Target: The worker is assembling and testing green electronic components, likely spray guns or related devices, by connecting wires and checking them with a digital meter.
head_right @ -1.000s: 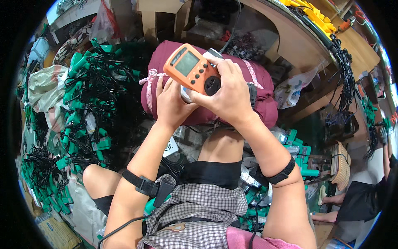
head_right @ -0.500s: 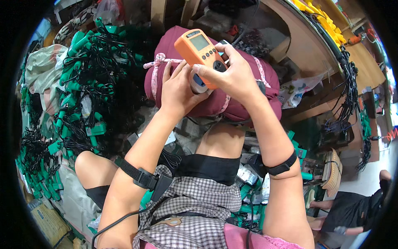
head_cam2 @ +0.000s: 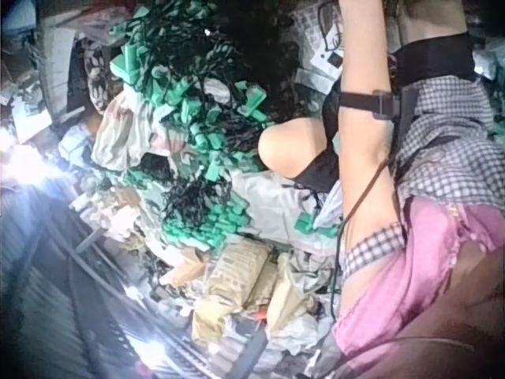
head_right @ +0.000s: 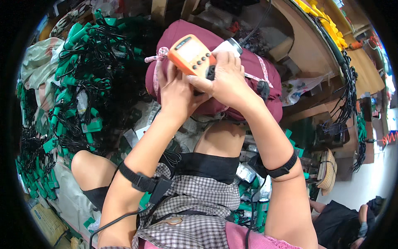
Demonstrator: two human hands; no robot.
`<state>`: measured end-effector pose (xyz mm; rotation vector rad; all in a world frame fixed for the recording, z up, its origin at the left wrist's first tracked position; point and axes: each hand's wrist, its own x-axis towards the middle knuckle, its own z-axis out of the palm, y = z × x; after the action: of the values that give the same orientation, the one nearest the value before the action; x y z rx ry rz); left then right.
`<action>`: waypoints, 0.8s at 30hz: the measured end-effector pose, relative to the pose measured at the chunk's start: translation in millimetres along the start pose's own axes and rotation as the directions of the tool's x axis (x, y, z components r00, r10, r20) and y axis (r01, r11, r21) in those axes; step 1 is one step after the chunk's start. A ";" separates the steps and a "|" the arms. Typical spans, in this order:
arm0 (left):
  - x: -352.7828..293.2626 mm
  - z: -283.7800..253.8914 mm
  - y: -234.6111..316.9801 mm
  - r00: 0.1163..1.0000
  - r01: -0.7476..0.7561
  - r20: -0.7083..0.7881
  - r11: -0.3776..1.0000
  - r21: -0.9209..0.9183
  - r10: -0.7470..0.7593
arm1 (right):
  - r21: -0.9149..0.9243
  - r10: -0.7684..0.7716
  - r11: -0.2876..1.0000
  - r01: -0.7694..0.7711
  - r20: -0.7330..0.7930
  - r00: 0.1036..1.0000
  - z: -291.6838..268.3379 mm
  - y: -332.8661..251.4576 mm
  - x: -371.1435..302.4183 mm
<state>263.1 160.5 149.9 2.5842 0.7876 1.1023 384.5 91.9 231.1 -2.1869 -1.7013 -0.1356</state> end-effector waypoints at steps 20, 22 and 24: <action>-82.7 -166.0 -57.9 0.901 0.052 0.434 0.994 -0.096 -0.005 | 0.082 -0.149 0.982 0.168 -0.197 0.969 -31.4 15.3 -0.9; -107.3 -182.4 -70.4 0.862 0.027 0.506 0.999 -0.027 -0.010 | 0.086 -0.124 0.986 0.141 -0.174 0.977 -19.8 41.3 2.4; -127.8 -199.7 -67.3 0.814 0.115 0.571 0.993 0.024 -0.108 | 0.096 -0.119 0.986 0.135 -0.159 0.980 -15.4 48.2 2.3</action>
<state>19.6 144.5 184.8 2.5927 0.7532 0.2473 433.2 78.8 235.3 -1.9393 -1.7204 -0.2341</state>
